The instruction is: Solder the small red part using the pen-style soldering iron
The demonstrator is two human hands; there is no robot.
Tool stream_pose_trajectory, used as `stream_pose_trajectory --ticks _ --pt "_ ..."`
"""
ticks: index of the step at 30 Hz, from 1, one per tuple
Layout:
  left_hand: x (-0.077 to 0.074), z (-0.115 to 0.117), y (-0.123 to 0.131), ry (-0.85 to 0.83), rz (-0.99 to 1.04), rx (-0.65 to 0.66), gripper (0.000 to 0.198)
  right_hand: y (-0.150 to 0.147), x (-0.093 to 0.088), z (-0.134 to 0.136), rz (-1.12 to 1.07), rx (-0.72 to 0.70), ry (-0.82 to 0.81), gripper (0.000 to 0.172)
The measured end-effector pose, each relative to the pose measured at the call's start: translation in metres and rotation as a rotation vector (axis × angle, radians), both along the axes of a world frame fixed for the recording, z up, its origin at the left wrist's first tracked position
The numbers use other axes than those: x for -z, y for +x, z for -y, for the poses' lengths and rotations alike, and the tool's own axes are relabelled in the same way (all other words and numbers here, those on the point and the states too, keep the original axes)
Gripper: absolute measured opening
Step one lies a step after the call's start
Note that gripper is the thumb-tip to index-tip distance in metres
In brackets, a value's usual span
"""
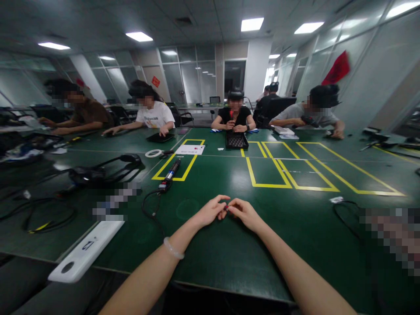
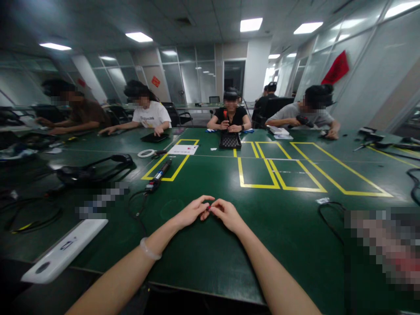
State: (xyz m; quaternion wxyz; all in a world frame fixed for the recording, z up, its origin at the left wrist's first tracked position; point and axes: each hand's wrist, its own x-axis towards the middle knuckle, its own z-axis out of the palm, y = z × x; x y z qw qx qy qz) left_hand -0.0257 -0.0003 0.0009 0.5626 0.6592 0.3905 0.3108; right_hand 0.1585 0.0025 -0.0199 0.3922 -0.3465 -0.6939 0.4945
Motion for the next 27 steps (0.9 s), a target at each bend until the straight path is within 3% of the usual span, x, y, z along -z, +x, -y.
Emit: stream_pose_trajectory --ticks 7,16,20,23,27 --pt "-0.001 0.0 0.0 0.183 -0.099 -0.077 0.029 0.002 0.005 -0.006 -0.139 0.051 -0.119 0.029" --pt "-0.005 0.002 0.001 0.298 -0.184 -0.121 0.023 0.001 0.001 -0.004 -0.144 0.018 -0.118 0.029" --pt "-0.005 0.002 0.0 0.321 -0.197 -0.128 0.025 0.002 0.005 -0.005 -0.11 0.008 -0.058 0.027" --pt "-0.007 0.0 -0.002 0.334 -0.225 -0.128 0.026 0.005 0.004 -0.006 0.002 0.089 0.063 0.02" --pt "-0.012 -0.013 -0.025 0.39 -0.311 -0.185 0.031 0.009 0.002 -0.007 0.122 0.184 0.117 0.018"
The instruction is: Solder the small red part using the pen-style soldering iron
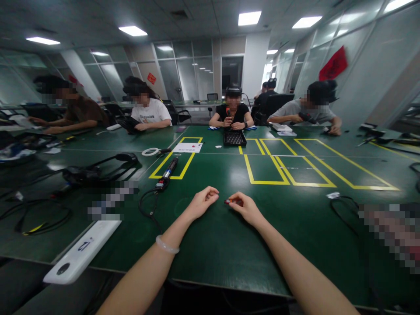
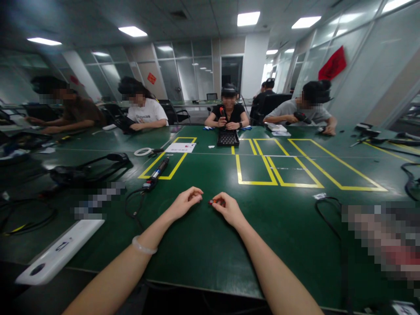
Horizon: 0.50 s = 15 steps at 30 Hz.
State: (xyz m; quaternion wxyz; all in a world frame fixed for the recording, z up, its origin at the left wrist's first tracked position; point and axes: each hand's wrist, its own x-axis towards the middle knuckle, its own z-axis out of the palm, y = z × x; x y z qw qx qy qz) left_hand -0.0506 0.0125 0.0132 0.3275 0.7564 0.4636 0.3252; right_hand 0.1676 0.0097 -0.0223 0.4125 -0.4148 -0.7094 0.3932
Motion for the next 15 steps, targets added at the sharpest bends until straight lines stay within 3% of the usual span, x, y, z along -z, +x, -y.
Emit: stream_pose_trajectory --ticks 3,6,8,10,15 --pt "-0.007 -0.017 -0.042 0.135 -0.252 -0.182 0.034 0.001 0.0 -0.001 0.005 0.013 -0.021 0.019" --pt "-0.012 -0.032 -0.095 0.288 -0.608 -0.594 0.05 0.001 0.001 -0.001 -0.019 0.011 -0.03 0.022" --pt "-0.013 -0.04 -0.127 0.202 -0.77 -0.813 0.069 0.0 0.002 -0.001 -0.025 0.004 -0.046 0.022" --pt "-0.01 -0.049 -0.153 0.033 -0.854 -0.878 0.081 0.0 0.002 -0.001 -0.033 -0.006 -0.059 0.021" --pt "0.0 -0.07 -0.188 -0.242 -0.894 -0.788 0.081 0.001 0.004 0.0 -0.063 -0.044 -0.072 0.021"
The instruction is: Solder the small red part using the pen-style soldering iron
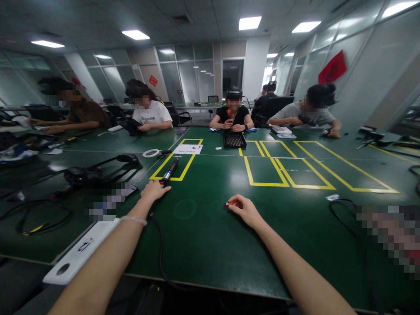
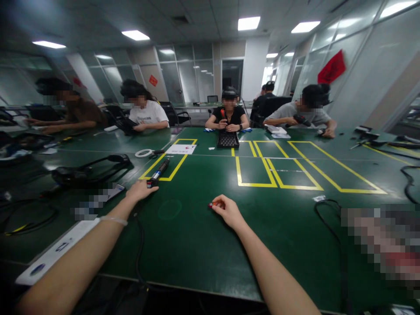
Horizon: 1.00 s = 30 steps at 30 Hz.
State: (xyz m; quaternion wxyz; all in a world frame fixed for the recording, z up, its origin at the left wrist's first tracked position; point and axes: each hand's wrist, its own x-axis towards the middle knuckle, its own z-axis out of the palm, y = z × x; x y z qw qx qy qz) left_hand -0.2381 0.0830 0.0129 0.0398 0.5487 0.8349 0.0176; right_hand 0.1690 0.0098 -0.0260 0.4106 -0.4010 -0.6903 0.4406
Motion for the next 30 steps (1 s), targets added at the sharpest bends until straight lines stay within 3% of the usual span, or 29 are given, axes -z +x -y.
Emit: stream_pose_trajectory --ticks 6,13,19,30 --pt "-0.001 -0.008 -0.003 -0.016 0.003 0.083 0.079 0.001 0.001 -0.001 0.018 0.022 0.02 0.02" --pt "-0.004 0.015 0.027 0.063 -0.05 0.113 0.068 0.0 0.001 -0.001 -0.005 0.019 -0.015 0.024" --pt "-0.002 0.041 0.073 0.095 -0.095 0.191 0.062 -0.001 -0.002 0.002 -0.017 0.015 -0.015 0.023" --pt "0.005 0.074 0.185 0.186 -0.042 0.479 0.052 -0.002 -0.001 0.003 0.047 0.013 0.033 0.017"
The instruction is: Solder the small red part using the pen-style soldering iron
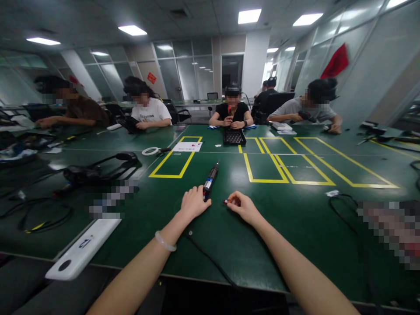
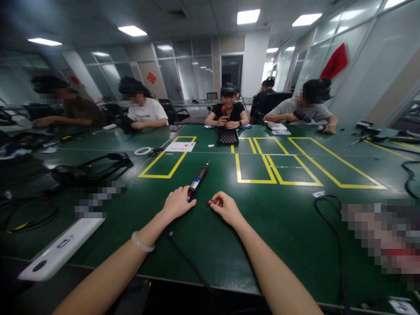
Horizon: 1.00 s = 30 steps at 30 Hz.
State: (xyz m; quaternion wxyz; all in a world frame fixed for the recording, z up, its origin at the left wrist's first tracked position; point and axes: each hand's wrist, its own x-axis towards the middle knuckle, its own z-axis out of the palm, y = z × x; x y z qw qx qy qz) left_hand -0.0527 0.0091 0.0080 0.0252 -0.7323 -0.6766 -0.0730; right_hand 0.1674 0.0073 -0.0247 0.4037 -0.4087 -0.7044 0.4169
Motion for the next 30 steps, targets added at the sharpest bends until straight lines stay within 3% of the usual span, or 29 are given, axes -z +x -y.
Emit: stream_pose_trajectory --ticks 4,8,14,19,27,30 --pt "0.004 0.011 0.033 0.022 0.05 0.105 0.05 -0.001 0.0 0.0 -0.019 0.017 0.057 0.017" --pt "0.006 0.018 0.048 0.024 0.088 0.181 0.047 0.0 0.002 -0.001 -0.001 0.014 0.136 0.012" --pt "0.004 0.02 0.047 0.007 0.115 0.226 0.05 -0.001 0.0 0.001 0.104 -0.049 0.248 0.003" --pt "0.005 0.02 0.046 0.0 0.116 0.211 0.052 -0.006 -0.001 0.003 0.194 -0.005 0.3 0.002" --pt "0.006 0.021 0.046 0.028 0.104 0.223 0.063 -0.006 -0.007 0.006 0.234 0.016 0.351 0.015" --pt "0.005 0.022 0.05 0.04 0.091 0.202 0.058 -0.005 -0.011 0.008 0.242 0.017 0.357 0.02"
